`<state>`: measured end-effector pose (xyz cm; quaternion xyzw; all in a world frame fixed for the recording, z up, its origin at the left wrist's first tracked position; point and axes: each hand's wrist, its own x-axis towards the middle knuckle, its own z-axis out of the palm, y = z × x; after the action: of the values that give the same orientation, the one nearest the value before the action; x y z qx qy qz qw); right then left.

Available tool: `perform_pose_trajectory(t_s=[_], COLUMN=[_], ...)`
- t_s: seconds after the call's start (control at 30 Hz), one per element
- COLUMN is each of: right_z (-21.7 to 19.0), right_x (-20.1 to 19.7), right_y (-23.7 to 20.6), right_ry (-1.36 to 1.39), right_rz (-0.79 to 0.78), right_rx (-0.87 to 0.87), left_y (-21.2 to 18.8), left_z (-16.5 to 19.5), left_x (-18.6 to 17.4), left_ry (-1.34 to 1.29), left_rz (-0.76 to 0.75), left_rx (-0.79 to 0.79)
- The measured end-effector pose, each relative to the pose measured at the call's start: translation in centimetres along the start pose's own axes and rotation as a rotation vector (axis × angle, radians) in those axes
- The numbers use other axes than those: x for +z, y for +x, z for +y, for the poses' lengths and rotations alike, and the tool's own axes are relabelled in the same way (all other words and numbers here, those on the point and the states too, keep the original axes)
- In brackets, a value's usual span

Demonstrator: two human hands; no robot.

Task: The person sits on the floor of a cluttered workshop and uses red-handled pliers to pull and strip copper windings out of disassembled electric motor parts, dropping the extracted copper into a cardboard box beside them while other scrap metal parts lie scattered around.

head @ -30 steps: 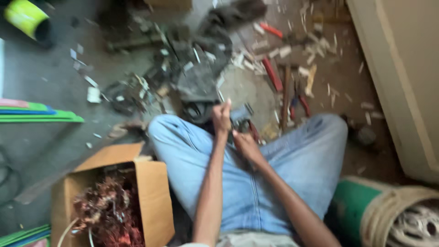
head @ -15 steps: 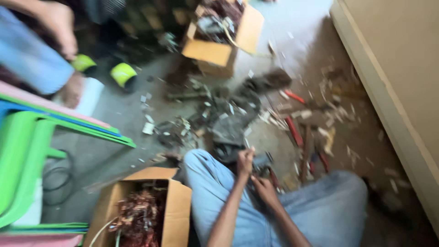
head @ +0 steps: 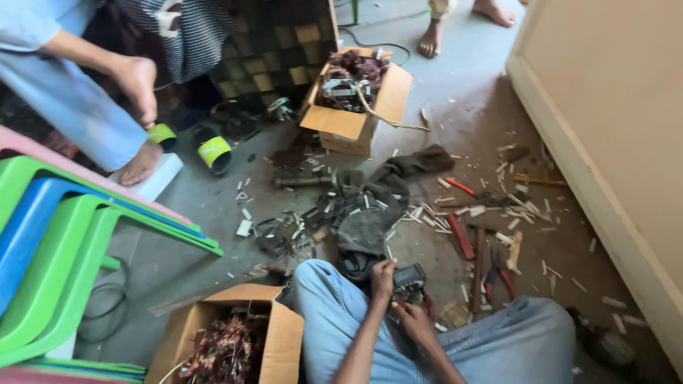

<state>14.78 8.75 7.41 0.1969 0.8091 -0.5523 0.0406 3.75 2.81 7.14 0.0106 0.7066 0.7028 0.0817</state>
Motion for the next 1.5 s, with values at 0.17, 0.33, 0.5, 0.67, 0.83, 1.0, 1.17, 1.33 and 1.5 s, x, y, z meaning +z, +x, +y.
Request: perform_pose_trajectory(t_s=[0.17, 0.33, 0.5, 0.67, 0.83, 1.0, 1.17, 1.33, 1.5], right_z=[0.3, 1.9, 3.6, 3.0, 3.0, 3.7, 4.0, 3.7, 2.8], right_x=[0.1, -0.1, -0.8, -0.7, -1.7, -3.9, -5.5, -5.6, -5.4], right_y=[0.5, 0.3, -0.9, -0.8, -2.5, -2.2, -1.6, -1.8, -1.8], right_ry=[0.06, -0.012, 0.146, 0.152, 0.263, 0.692, 0.872, 0.821, 0.776], right_rz=[-0.004, -0.036, -0.007, 0.016, 0.012, 0.032, 0.051, 0.05, -0.025], right_rx=[-0.071, -0.113, -0.014, -0.159, -0.23, -0.089, -0.128, -0.241, -0.285], left_y=[0.5, 1.3, 2.2, 3.0, 3.2, 3.2, 3.3, 3.2, 3.2], left_z=[-0.7, -3.3, -6.2, -7.7, -8.9, -9.7, -9.9, -9.9, -9.7], left_x=[0.2, -0.1, 0.2, 0.3, 0.3, 0.2, 0.3, 0.3, 0.4], left_ry=[-0.05, 0.01, 0.0, -0.062, -0.105, -0.094, -0.127, -0.125, -0.233], left_rz=[0.016, -0.035, -0.013, -0.007, -0.053, -0.053, -0.08, -0.061, -0.049], left_rx=[0.03, 0.231, -0.014, -0.05, -0.133, -0.143, -0.16, -0.154, -0.193])
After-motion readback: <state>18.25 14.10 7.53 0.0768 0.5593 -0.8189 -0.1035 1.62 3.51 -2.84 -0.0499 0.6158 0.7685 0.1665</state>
